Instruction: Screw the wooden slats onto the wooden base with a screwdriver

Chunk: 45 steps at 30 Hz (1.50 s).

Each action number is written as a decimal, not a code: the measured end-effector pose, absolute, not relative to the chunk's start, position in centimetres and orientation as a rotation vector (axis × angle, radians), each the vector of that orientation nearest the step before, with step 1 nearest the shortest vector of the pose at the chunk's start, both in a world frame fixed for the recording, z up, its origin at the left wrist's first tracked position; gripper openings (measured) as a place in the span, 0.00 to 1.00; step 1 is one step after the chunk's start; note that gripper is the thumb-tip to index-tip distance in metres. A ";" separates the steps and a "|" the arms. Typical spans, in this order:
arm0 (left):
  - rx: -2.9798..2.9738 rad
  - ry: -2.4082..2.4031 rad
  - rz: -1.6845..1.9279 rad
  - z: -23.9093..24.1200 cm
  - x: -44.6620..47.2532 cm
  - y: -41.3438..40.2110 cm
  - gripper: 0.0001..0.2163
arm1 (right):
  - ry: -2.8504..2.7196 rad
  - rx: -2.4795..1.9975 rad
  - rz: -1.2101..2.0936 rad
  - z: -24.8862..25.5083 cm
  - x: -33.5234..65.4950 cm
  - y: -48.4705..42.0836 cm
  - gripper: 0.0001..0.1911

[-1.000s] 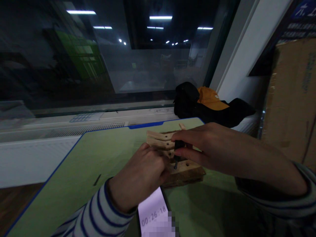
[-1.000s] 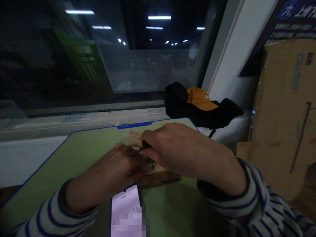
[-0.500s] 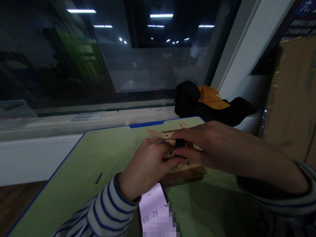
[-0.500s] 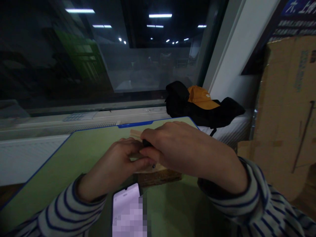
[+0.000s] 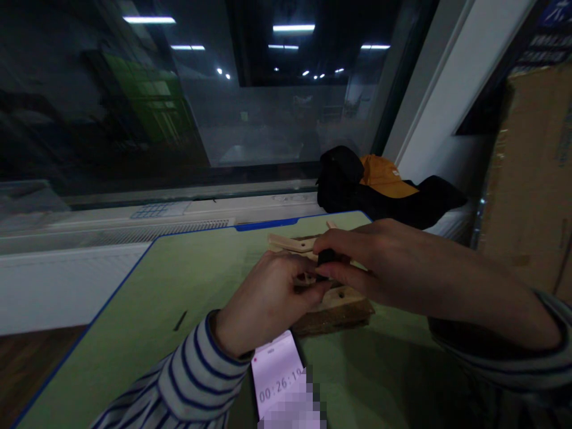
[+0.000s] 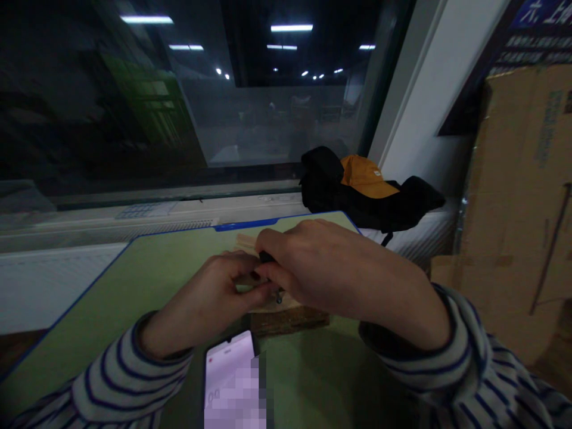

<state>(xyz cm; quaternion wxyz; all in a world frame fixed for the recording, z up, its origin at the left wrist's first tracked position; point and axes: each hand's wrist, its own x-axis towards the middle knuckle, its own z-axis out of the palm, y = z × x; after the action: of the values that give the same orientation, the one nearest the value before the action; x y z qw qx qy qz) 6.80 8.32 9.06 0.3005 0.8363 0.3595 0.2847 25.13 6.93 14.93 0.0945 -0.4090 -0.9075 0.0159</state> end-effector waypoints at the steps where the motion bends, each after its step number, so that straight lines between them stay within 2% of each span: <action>1: 2.201 0.962 0.747 9.0 6.9 8.3 0.05 | -2.690 -1.219 0.040 14.9 25.1 6.9 0.08; 8: 2.044 0.986 0.684 8.4 7.0 8.3 0.05 | -2.691 -1.243 0.009 14.9 25.3 7.0 0.10; 12: 2.081 0.997 0.663 8.2 6.9 8.4 0.07 | -2.687 -1.216 0.029 15.0 25.3 6.9 0.10; 17: 2.118 1.015 0.637 8.3 6.8 8.4 0.10 | -2.693 -1.103 0.058 15.1 25.2 6.7 0.07; 29: 2.084 1.019 0.647 7.8 7.2 8.4 0.08 | -2.694 -1.252 -0.022 14.9 25.1 7.0 0.06; 39: 2.130 0.925 0.644 7.7 6.9 8.4 0.07 | -2.701 -1.076 0.034 15.4 25.3 6.6 0.11; 45: 2.143 0.967 0.611 7.9 7.2 8.2 0.07 | -2.719 -1.184 0.077 15.6 25.0 6.5 0.06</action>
<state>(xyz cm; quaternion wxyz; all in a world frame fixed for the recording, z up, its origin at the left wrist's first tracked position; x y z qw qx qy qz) 7.17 8.24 7.85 0.3489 0.8267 0.3732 0.2358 24.96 6.53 15.61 0.0874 -0.3976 -0.9130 0.0259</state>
